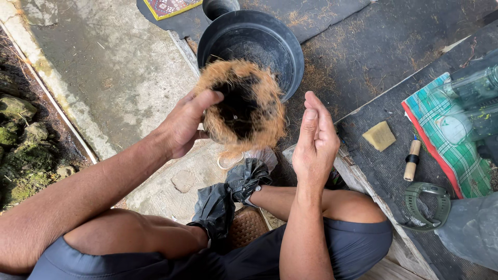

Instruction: The person sits on a step and presses and shapes coconut coir fiber around the inside of a plastic plant pot to form a liner, then tears and teases apart clumps of coir fiber by hand, placing pieces into the pot.

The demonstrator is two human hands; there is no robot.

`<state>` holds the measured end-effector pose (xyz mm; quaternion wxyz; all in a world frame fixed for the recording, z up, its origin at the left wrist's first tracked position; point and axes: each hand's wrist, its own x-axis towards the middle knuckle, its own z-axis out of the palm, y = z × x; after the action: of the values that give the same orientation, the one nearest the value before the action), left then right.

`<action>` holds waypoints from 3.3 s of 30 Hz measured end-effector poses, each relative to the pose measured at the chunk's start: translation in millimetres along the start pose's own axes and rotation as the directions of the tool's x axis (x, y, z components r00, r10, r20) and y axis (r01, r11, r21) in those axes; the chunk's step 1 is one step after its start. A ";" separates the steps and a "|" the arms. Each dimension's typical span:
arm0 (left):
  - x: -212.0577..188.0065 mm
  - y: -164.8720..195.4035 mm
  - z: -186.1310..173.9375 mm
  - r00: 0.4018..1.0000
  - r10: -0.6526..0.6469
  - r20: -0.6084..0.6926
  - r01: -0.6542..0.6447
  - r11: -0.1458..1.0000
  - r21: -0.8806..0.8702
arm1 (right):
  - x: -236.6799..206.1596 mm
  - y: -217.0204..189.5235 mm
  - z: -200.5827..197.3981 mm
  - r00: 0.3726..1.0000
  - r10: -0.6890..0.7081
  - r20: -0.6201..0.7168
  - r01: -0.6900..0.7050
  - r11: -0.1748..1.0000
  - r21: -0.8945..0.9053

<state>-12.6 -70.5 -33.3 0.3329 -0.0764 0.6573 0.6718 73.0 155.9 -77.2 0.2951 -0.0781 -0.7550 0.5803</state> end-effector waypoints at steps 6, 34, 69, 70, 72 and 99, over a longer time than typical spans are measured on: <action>-4.4 7.6 1.2 0.997 -0.062 -0.034 0.058 0.994 -0.091 | -5.2 -1.2 5.3 0.981 -0.189 0.043 0.186 0.980 0.063; 2.8 3.5 -8.4 0.945 0.326 -0.037 -0.319 0.940 0.120 | -8.6 20.6 18.6 0.988 -0.113 -0.102 0.152 0.758 0.635; -25.4 5.6 24.0 0.518 0.831 0.204 -0.755 0.331 0.566 | -0.9 42.8 23.3 0.972 0.188 -0.140 -0.028 0.685 0.728; -24.2 4.6 26.4 0.491 0.829 0.268 -0.785 0.288 0.549 | -0.8 42.1 21.2 0.985 0.102 -0.139 0.019 0.738 0.675; -21.7 1.7 29.6 0.435 0.813 0.387 -0.836 0.205 0.509 | -2.4 38.6 20.2 0.990 -0.022 -0.139 0.100 0.806 0.583; -25.4 -10.8 39.6 0.377 0.578 0.724 -0.831 -0.135 0.540 | -10.4 14.5 19.2 0.857 -0.508 -0.086 0.504 0.861 -0.062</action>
<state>26.1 -43.3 -23.7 -0.0312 0.5635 0.7754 0.2832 67.8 139.7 -97.2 0.4729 0.0885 -0.7439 0.4637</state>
